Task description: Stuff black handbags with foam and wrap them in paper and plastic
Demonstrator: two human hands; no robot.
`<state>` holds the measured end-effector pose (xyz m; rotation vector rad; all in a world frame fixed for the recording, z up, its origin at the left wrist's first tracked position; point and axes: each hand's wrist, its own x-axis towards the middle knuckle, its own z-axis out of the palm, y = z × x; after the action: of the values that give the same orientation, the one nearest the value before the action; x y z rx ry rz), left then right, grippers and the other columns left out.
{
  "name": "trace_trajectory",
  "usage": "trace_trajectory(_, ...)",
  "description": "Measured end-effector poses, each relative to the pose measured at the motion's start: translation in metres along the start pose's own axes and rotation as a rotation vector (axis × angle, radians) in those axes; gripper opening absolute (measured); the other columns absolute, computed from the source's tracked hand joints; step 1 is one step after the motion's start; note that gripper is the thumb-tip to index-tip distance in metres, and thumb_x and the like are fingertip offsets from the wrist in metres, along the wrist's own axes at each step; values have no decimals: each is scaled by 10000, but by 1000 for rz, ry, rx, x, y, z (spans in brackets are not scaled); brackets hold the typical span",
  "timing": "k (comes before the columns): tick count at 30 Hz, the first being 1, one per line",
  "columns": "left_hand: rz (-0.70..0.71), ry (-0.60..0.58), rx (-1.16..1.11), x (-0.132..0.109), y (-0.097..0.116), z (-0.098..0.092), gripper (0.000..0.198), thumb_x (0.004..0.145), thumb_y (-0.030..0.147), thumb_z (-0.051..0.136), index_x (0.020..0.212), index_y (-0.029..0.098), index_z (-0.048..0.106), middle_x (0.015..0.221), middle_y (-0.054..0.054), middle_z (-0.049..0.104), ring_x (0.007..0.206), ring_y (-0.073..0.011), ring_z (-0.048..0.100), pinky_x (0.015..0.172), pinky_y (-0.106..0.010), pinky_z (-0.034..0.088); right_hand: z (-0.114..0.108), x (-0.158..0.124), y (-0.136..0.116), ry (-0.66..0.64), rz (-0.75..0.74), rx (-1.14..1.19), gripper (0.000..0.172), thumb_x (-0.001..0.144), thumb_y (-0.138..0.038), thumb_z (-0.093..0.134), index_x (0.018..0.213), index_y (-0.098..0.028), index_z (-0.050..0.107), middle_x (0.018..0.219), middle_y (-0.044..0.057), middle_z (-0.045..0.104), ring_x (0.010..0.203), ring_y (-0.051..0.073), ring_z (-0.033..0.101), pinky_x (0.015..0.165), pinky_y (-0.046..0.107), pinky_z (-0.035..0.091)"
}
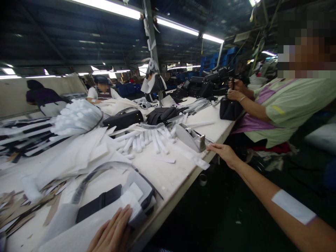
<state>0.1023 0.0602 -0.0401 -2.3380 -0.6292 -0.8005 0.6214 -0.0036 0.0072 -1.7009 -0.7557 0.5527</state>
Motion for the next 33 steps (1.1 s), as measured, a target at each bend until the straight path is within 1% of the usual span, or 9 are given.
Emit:
trace_trajectory(3,-1,8,15,1,0,1,349,927,142,485,1233,153,652,1236,-28,710,1023,-139,684,885,-298,415,4,2,12,16,-38,39,483,565,-585,830,785,-157,786,941,109,755,1042,289,642,1038,388,423)
trace_trajectory(5,8,20,19,3,0,1,342,930,142,488,1229,139,653,1216,-39,719,1013,-141,687,883,-303,418,7,3,17,18,-35,58,543,574,-615,820,848,-149,781,915,117,750,826,235,670,835,365,529)
trace_trajectory(9,17,30,27,4,0,1,335,933,139,494,1228,137,654,1221,-32,716,1020,-140,685,874,-304,431,18,4,25,50,-55,45,608,584,-676,781,866,-137,761,855,91,729,516,96,504,471,246,425)
trace_trajectory(15,21,55,42,1,-1,4,341,936,140,483,1222,161,666,1244,-16,705,1030,-134,679,890,-290,428,16,-8,33,162,-108,-116,653,621,-712,710,841,-99,760,509,28,598,419,114,442,414,253,351)
trace_trajectory(19,19,33,4,-3,0,5,362,947,149,462,1255,162,652,1301,-25,672,1084,-144,664,1133,-269,294,-5,-34,18,144,-203,-293,480,716,-581,724,902,-144,794,517,24,626,467,165,543,513,298,458)
trace_trajectory(23,-32,-6,-51,-5,4,3,384,952,133,469,1307,145,615,1352,-34,635,1135,-158,648,1238,-298,137,-13,-59,-22,-93,-705,-670,266,913,-381,586,1008,-227,782,985,49,765,838,220,719,806,335,556)
trace_trajectory(27,-128,-11,-95,-3,12,-2,393,958,116,480,1332,145,595,1368,-27,623,1148,-159,643,1242,-302,142,12,-86,-68,-347,-1144,-851,277,967,-173,517,1128,-238,732,1076,40,753,936,176,723,829,270,562)
trace_trajectory(30,-193,-26,-131,2,18,-8,393,977,127,450,1346,149,585,1391,-18,604,1185,-164,625,1237,-302,155,51,-108,-103,-585,-1256,-758,243,956,-158,574,1156,-203,703,1043,66,748,903,160,711,802,245,545)
trace_trajectory(33,-261,-41,-164,6,24,-13,380,1000,158,427,1347,161,582,1398,-6,598,1219,-168,605,1222,-309,190,96,-125,-138,-930,-1103,-565,168,934,-250,651,1066,-168,713,934,79,731,832,143,687,752,218,516)
